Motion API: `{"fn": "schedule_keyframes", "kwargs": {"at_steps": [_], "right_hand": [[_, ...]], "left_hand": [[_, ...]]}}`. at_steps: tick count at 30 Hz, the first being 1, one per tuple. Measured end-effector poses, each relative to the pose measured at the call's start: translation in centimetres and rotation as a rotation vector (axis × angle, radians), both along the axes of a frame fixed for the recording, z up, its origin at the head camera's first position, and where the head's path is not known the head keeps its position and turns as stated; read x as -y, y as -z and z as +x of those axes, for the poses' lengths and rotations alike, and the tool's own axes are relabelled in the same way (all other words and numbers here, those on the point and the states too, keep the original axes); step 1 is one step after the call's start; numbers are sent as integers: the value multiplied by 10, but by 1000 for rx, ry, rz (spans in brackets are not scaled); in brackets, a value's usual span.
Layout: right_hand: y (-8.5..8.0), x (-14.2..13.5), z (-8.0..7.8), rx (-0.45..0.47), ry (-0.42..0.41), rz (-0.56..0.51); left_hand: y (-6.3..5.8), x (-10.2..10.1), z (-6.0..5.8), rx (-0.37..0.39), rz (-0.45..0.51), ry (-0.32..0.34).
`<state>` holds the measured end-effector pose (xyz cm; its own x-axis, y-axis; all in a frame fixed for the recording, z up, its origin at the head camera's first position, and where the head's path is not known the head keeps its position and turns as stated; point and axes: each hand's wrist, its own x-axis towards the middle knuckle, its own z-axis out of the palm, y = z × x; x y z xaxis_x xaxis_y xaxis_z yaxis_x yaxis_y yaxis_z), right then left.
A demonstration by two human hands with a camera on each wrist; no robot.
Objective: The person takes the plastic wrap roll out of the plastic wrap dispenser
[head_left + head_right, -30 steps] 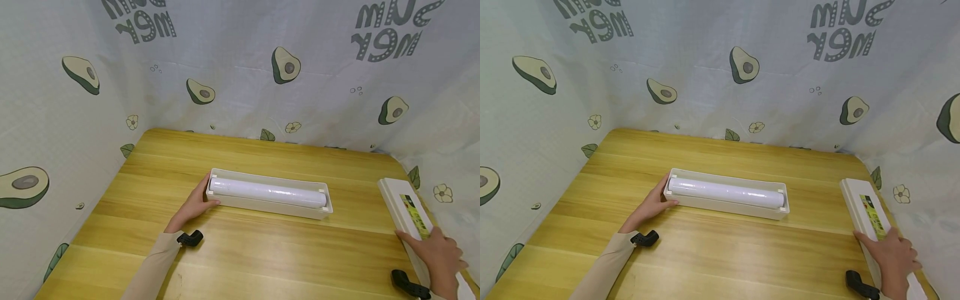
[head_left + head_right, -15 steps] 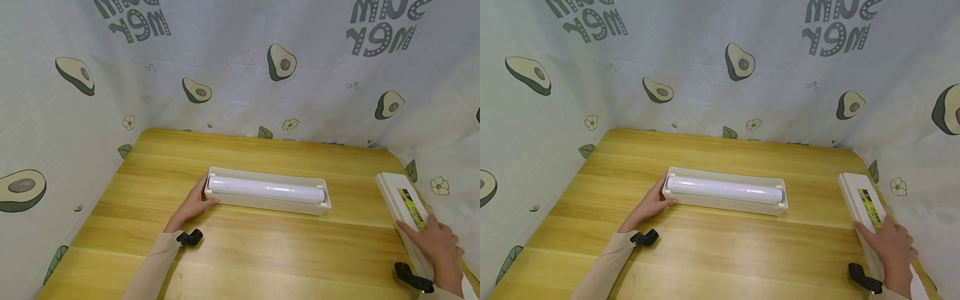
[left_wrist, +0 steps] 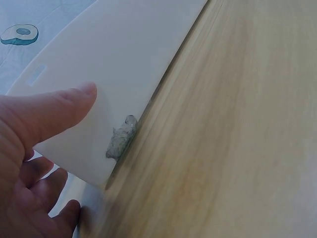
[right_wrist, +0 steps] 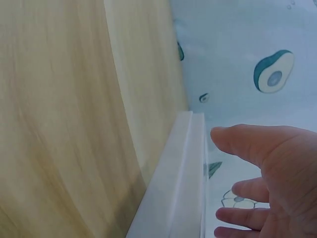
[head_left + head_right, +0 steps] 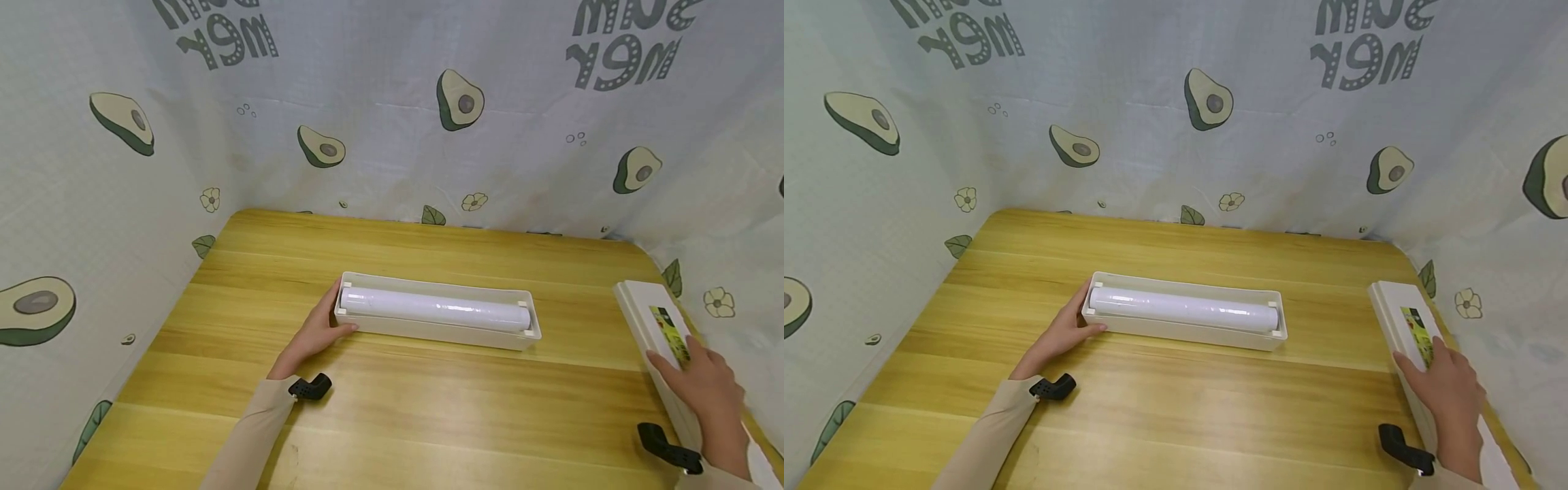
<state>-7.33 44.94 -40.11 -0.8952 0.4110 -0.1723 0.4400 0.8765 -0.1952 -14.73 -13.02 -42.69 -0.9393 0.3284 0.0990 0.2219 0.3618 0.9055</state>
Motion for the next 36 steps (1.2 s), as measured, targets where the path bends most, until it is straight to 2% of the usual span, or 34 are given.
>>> {"fn": "schedule_keyframes", "kwargs": {"at_steps": [5, 12, 20, 27, 36], "right_hand": [[-2, 3, -3, -45, -40, -18], [-4, 7, -6, -151, -160, -37], [-4, 12, -8, -206, -202, -24], [-7, 23, -12, -307, -268, -25], [-11, 40, -16, -318, -310, -53]], "left_hand": [[-7, 0, 3, 8, -3, 4], [-7, 0, 2, -2, 11, 6], [-9, 0, 3, 11, 13, 6], [-7, 0, 3, 9, 15, 6], [-7, 0, 3, 11, 27, 11]]}}
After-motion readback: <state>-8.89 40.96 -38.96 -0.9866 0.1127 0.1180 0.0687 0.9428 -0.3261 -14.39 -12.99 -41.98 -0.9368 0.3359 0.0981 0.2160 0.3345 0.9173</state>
